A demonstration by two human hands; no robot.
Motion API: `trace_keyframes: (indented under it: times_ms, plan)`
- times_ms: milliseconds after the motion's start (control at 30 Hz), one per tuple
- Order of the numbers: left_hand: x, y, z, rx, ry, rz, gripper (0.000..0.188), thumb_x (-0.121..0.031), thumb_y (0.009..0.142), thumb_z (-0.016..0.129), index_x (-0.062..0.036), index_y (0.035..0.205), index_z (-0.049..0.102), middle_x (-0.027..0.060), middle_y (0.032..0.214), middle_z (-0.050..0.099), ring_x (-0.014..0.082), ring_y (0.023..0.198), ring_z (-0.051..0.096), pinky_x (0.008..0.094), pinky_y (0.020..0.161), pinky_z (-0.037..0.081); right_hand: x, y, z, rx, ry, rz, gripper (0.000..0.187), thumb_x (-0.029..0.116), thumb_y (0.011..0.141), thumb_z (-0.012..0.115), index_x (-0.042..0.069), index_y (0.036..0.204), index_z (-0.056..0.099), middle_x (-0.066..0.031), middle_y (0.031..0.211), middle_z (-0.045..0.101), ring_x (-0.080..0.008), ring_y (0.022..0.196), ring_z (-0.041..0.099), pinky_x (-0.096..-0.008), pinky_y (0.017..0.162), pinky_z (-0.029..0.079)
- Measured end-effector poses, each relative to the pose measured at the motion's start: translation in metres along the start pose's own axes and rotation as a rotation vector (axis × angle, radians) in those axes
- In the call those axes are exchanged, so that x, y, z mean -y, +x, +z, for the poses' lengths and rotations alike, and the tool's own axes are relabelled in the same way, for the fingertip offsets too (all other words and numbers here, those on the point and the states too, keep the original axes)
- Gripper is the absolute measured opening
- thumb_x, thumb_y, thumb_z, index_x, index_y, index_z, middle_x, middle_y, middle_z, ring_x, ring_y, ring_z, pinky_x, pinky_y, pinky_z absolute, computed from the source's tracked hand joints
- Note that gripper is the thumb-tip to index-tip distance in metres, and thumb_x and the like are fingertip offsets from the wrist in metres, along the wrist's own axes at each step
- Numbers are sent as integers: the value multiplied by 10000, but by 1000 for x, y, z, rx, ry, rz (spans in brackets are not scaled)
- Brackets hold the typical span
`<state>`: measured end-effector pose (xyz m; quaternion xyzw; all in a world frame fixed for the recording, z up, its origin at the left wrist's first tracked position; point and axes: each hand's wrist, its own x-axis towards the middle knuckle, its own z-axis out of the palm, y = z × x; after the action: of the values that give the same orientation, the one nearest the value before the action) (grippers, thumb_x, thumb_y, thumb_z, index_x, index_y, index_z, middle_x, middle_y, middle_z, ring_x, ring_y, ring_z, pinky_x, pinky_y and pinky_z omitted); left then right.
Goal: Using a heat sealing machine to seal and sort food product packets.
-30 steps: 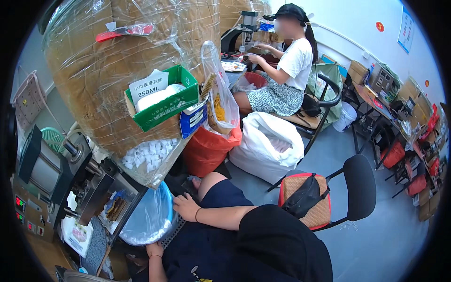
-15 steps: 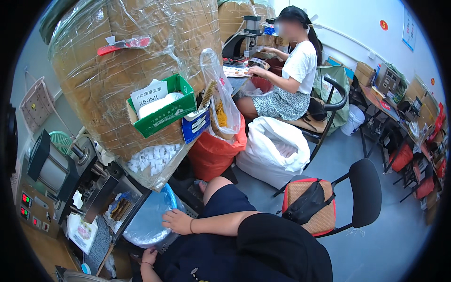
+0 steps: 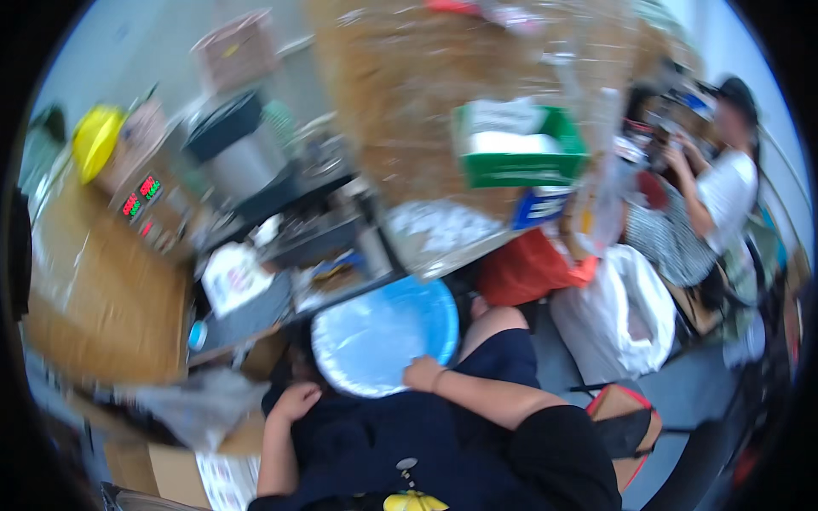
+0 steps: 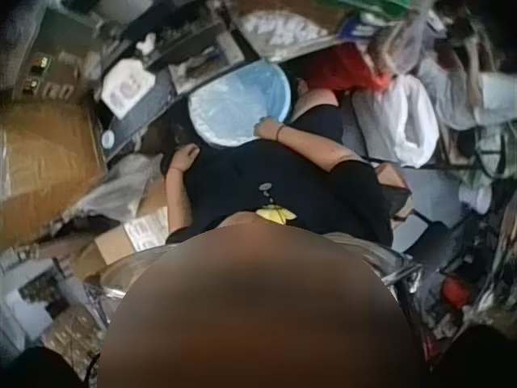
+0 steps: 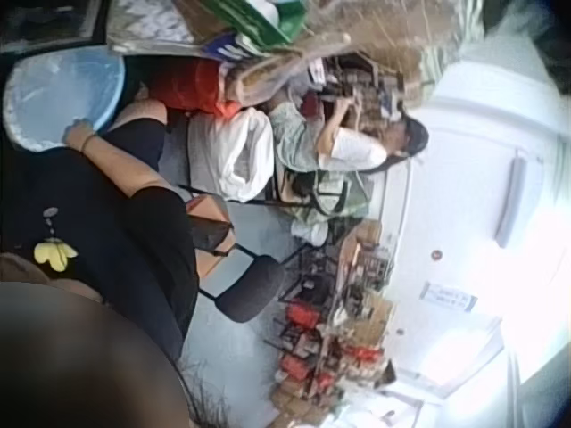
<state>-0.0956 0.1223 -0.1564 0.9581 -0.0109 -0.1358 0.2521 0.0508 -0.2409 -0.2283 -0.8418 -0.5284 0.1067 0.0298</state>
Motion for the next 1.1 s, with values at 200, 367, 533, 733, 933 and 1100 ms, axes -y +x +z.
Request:
trace_keyframes:
  times_ms: [200,367,533,733,933,1100]
  plan:
    - [-51,-18,-55,95,-103,133,365,-265,930,650,-30,1209,647,189,1109,677,354,1024,646,407,914,510,-11,-46,-54,426,463,-8,301,304,874,580,96,1002,756,-172,1027,727,-382,951,686,-459,881,536]
    - [-68,-7,-151,-423,-287,165,247,-199,945,645,-8,1101,670,129,1027,689,249,973,660,362,870,521,-25,-53,-175,-204,470,-25,205,124,849,667,50,1034,716,-163,1029,700,-353,940,670,-415,826,531]
    - [-51,67,-219,-849,160,28,355,-224,938,611,-88,1266,597,171,1260,592,356,1197,567,434,972,470,-65,-23,-283,-783,126,339,212,103,862,661,33,1062,671,-178,996,664,-379,920,646,-416,799,521]
    - [-32,190,-249,-750,480,-334,613,-480,991,457,-215,1534,355,137,1612,284,286,1509,222,599,1186,139,-142,18,-269,-657,-136,529,450,165,809,724,105,1238,604,-194,1230,580,-396,1106,587,-468,917,502]
    - [32,188,-220,-756,263,-417,616,-410,879,662,-52,1367,547,264,1449,466,390,1361,433,506,1116,343,-133,42,-250,-708,-56,609,313,202,766,718,116,1060,652,-137,1135,634,-344,1100,602,-452,890,524]
    - [-30,145,-208,-571,485,-532,615,-461,1005,448,-121,1515,403,165,1601,306,329,1508,207,604,1187,115,-133,41,-250,-877,-119,504,298,201,711,727,151,1000,675,-91,950,600,-314,948,597,-449,803,499]
